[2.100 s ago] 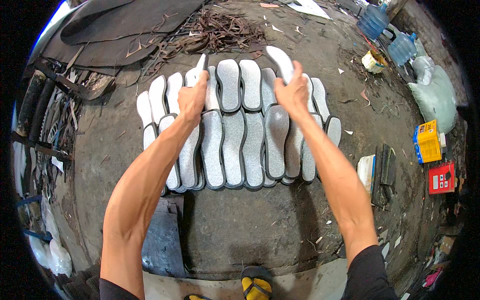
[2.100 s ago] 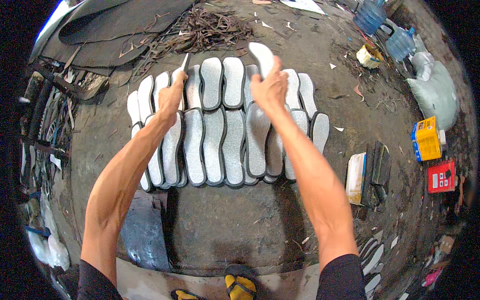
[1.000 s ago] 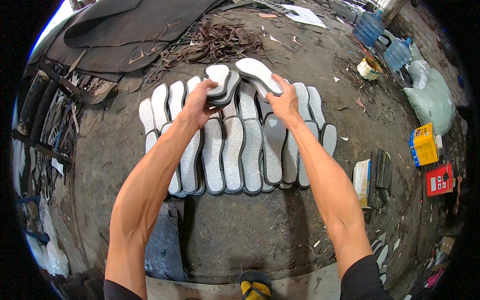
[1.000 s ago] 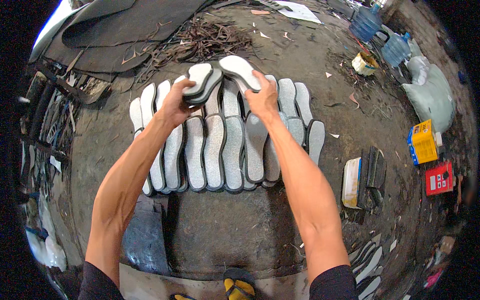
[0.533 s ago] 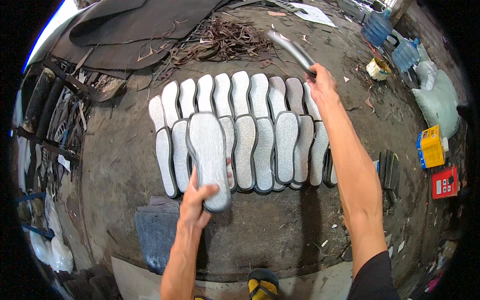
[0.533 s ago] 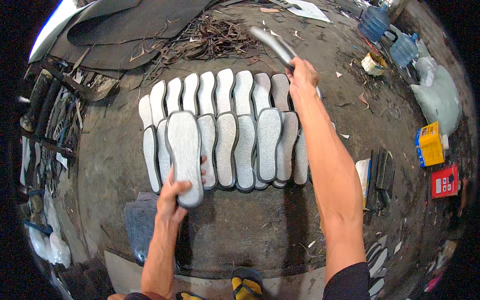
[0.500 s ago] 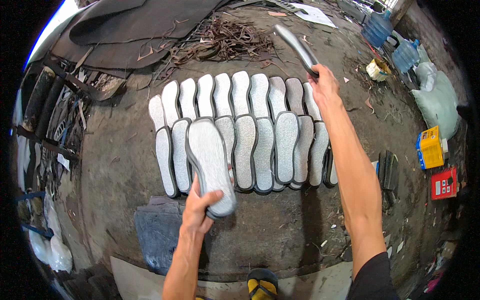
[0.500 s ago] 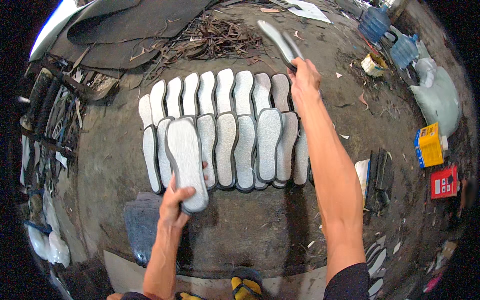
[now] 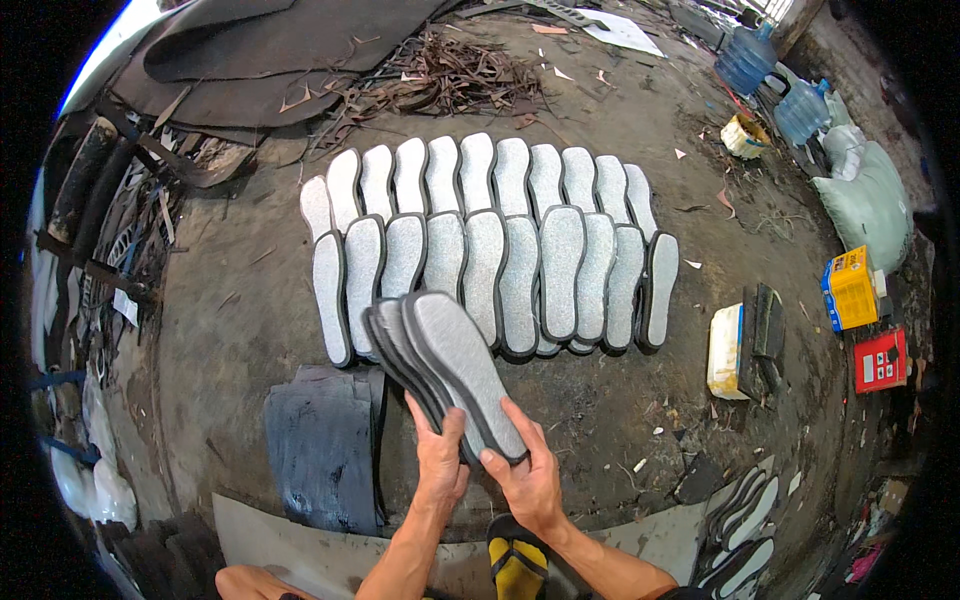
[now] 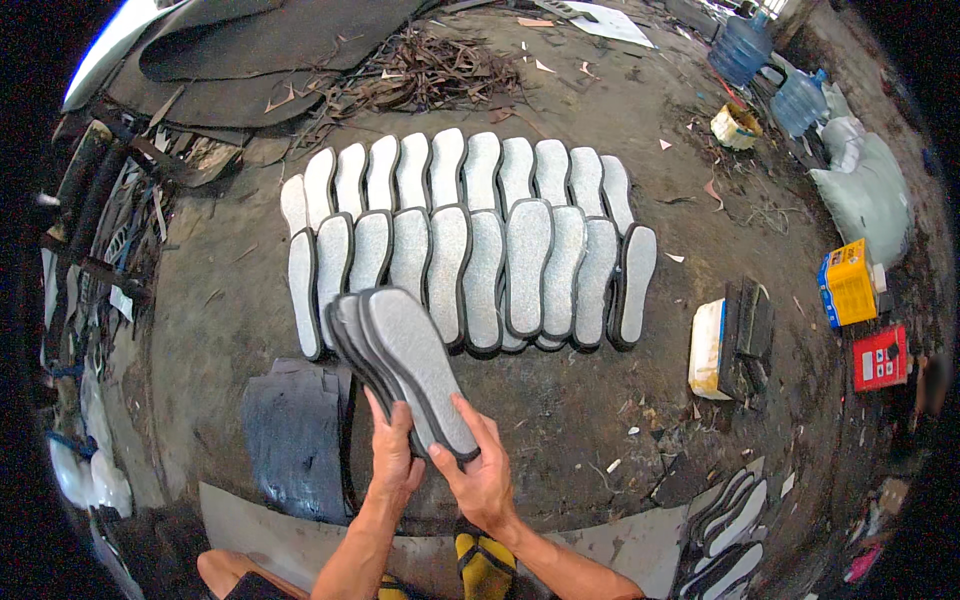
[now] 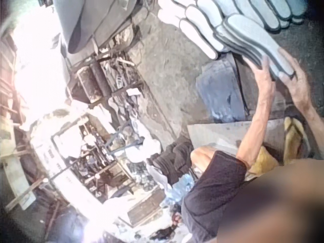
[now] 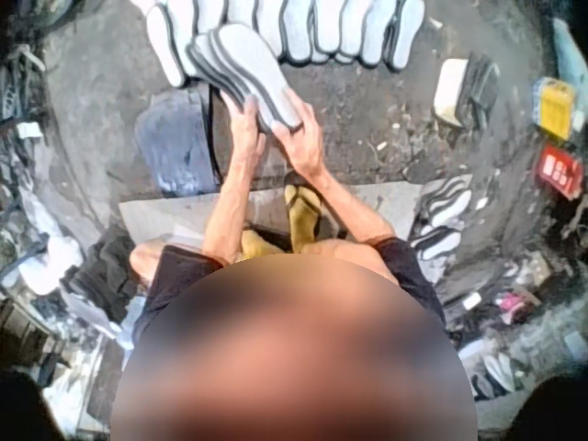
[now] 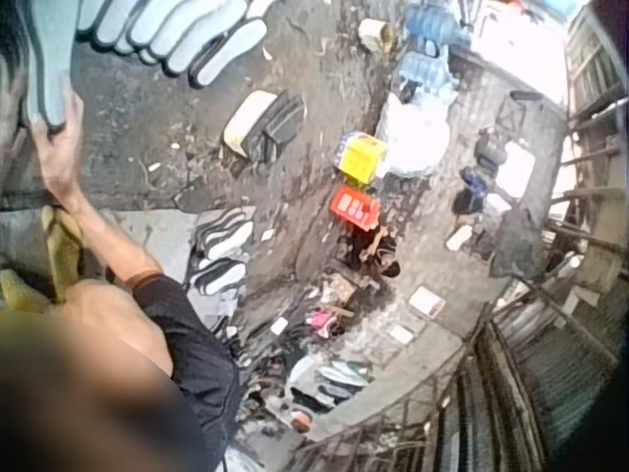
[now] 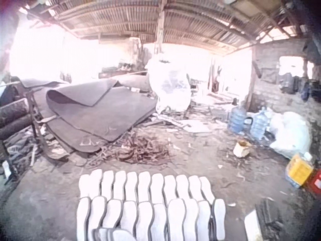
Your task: The person applies a dark adhesive to the bottom of a black insole using a brush, then places it on a stack of similar insoles. The person repeats this process for several insoles, arranging them in rows on the floor.
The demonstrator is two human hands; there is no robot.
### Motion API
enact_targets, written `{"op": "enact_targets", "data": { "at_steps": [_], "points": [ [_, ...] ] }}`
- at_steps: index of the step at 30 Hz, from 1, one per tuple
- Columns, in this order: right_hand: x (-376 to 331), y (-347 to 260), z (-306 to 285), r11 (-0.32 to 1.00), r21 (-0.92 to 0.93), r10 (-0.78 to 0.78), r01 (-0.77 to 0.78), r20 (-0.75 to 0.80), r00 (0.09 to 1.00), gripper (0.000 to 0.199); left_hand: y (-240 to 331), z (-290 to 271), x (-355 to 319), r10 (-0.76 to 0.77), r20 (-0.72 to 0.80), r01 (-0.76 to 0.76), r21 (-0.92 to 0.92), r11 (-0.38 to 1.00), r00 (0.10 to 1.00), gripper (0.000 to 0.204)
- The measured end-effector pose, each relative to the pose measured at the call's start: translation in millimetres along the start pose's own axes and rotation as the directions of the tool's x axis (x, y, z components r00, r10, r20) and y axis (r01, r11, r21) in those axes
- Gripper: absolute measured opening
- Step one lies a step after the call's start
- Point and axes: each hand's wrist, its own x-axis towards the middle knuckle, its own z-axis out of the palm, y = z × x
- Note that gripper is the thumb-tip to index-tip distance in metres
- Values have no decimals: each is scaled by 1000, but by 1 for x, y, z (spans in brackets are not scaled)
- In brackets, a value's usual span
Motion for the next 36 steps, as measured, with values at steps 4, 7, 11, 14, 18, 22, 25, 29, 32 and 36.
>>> {"op": "enact_targets", "data": {
  "at_steps": [4, 7, 11, 14, 18, 22, 25, 29, 32, 36],
  "points": [
    [-40, -9, -18, 975, -213, -57, 70, 69, 996, 66, -3, -4, -41, -106, 6, 106, -68, 992, 994, 107],
    [-74, -20, -19, 959, -248, -141, 138, 4, 990, 64, 0, -5, -70, -104, 71, 115, -166, 979, 992, 102],
    [-113, -31, -9, 865, -421, -282, 272, 41, 959, 68, 7, -9, -105, -22, 85, 31, -114, 993, 996, 92],
    [-130, -24, -6, 791, -494, -356, 361, 109, 928, 70, 17, -22, -123, -76, 64, 73, 44, 996, 995, 77],
    [-136, 0, -10, 951, -252, -158, 177, 95, 983, 60, 24, -33, -120, -58, 15, 48, 401, 915, 998, 66],
    [-127, 22, -34, 998, -28, 64, -60, 166, 984, 49, 25, -28, -100, 81, 67, -105, 683, 723, 994, 68],
    [-111, 35, -66, 793, 458, 287, -403, 303, 909, 51, 18, -11, -94, 75, 29, -76, 640, 765, 997, 73],
    [-96, 57, -98, 502, 799, 389, -331, 133, 912, 50, -3, 14, -95, -1, 5, -1, 411, 911, 1000, 82],
    [-96, 71, -109, 572, 802, 375, -173, -68, 925, 40, -14, 24, -87, 2, -112, 30, 288, 957, 994, 81],
    [-106, 78, -117, 722, 687, 323, -86, -224, 919, 29, -3, 14, -72, 231, -19, -191, 495, 848, 973, 86]
  ]
}}
